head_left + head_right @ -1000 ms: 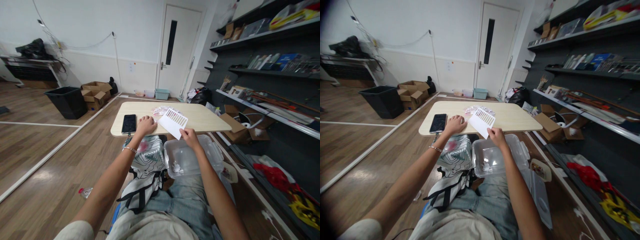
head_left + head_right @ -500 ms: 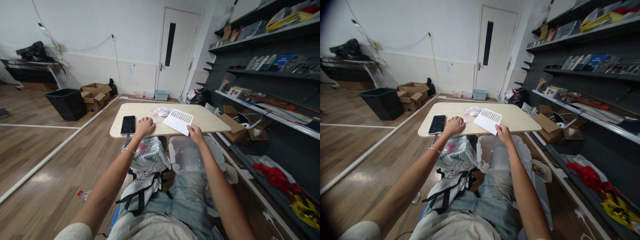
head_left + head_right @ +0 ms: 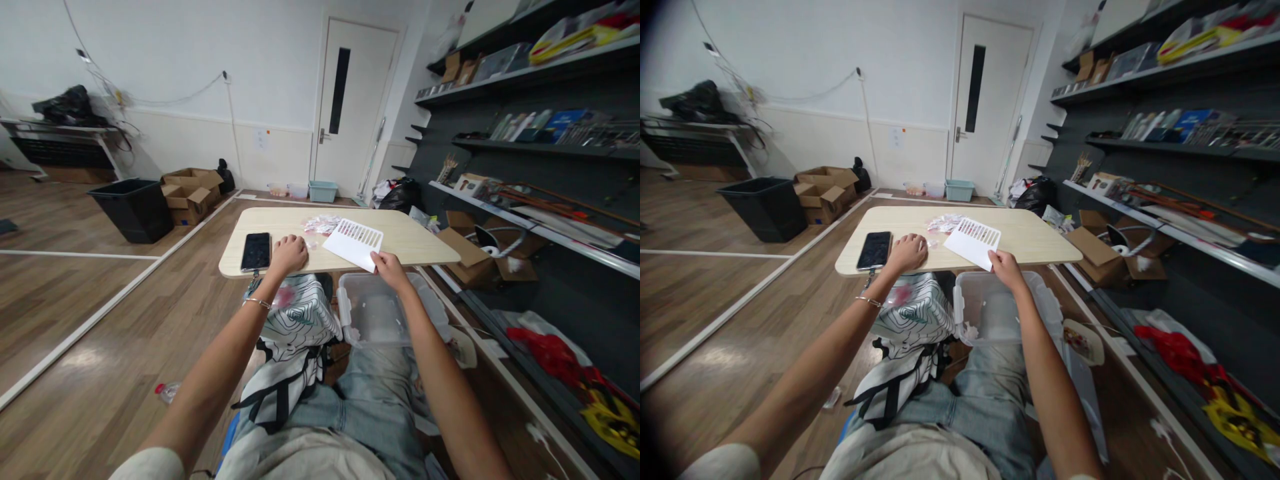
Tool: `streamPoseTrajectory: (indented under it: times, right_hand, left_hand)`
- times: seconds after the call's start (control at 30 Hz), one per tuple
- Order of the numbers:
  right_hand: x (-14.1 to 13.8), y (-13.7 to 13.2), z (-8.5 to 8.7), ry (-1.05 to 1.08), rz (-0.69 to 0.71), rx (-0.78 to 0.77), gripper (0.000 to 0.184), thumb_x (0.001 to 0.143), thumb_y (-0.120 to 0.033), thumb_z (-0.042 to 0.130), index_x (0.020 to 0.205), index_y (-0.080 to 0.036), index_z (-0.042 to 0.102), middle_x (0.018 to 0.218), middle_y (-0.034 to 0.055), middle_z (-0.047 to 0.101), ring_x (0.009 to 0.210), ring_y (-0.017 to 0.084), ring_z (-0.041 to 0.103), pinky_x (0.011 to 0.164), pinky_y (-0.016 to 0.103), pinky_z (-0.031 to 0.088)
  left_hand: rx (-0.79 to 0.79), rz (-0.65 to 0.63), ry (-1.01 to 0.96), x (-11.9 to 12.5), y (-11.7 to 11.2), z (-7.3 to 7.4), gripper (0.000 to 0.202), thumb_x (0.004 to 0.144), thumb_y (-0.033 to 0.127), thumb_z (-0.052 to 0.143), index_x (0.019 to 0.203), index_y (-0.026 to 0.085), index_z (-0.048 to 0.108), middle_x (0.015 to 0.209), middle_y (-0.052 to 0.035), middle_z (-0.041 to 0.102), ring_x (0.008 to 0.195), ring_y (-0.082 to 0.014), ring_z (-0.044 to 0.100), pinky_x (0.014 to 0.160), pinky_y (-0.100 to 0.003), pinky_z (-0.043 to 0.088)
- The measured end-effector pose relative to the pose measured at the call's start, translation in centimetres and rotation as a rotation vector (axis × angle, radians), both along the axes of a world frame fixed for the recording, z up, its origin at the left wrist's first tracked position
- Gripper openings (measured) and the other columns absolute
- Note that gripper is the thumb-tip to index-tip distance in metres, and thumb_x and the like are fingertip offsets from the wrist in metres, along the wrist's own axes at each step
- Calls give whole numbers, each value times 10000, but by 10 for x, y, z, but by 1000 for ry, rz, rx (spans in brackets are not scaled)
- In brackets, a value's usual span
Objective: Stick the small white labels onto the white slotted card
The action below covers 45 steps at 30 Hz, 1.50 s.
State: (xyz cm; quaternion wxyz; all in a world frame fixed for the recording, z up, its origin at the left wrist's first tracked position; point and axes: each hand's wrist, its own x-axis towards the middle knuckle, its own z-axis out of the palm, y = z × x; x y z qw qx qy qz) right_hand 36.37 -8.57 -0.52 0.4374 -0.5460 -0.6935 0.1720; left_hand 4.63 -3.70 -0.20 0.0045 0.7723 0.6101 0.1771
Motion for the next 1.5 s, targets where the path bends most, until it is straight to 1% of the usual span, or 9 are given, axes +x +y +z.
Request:
streamPoseTrajectory:
  times: [0.3,0.43,0.67,0.8,0.9,1.07,1.23,1.33,1.5]
  right_hand:
    - [-4,-2,1,50,31,-26,688,845,-889,507,607,-244,526,523,13,537,538,186,502,590,337,409]
    - [-3,0,3,78,20,-6,696,825,-916,511,633,-247,528,523,5,519,533,181,488,575,336,406]
    - [1,3,-1,90,-2,-9,708,816,-935,506,643,-249,518,520,6,515,537,182,479,548,326,389]
    - [1,3,-1,107,-1,4,703,807,-937,521,660,-250,527,536,9,529,551,190,506,545,328,390]
    - [1,4,-1,152,-21,13,692,807,-938,522,685,-257,525,534,6,530,549,205,542,544,332,420]
    - [-1,6,-3,184,-43,34,655,824,-902,550,711,-258,526,546,-1,539,536,209,563,540,335,451]
    - [-5,9,-1,171,-33,38,613,836,-858,567,721,-257,534,566,-5,536,513,199,550,510,332,435]
    - [-5,12,1,162,-48,55,583,858,-822,569,706,-263,509,562,-7,522,514,195,541,503,326,421]
    - [-5,16,-1,118,-46,53,585,866,-820,541,699,-260,522,551,-1,520,539,195,520,515,319,394]
  left_hand:
    - [0,-1,10,1,1,1,423,1067,377,370,1337,190,636,1446,-176,618,1359,-337,553,1124,-488,422]
    - [2,2,5,1,0,1,418,1063,380,373,1332,197,636,1446,-175,619,1353,-340,554,1123,-496,422]
    - [-3,1,-4,1,0,1,412,1063,385,375,1325,208,640,1449,-168,618,1363,-335,550,1131,-488,417]
    - [-8,6,-10,0,0,1,395,1058,378,393,1324,221,640,1445,-161,620,1369,-329,546,1134,-486,415]
    - [-9,8,-11,0,0,1,394,1056,376,398,1323,220,641,1440,-164,621,1369,-333,546,1135,-492,414]
    - [-6,0,-10,0,0,2,397,1057,374,394,1321,214,643,1437,-165,624,1360,-330,553,1136,-492,416]
    - [-1,12,-6,0,1,1,397,1061,380,387,1317,220,645,1443,-161,624,1362,-334,556,1130,-490,423]
    - [-3,12,-9,0,2,1,391,1057,379,399,1320,225,645,1447,-155,625,1369,-330,553,1136,-486,417]
    - [-6,9,-14,1,1,1,401,1050,377,403,1331,221,642,1458,-162,617,1370,-333,549,1139,-495,412]
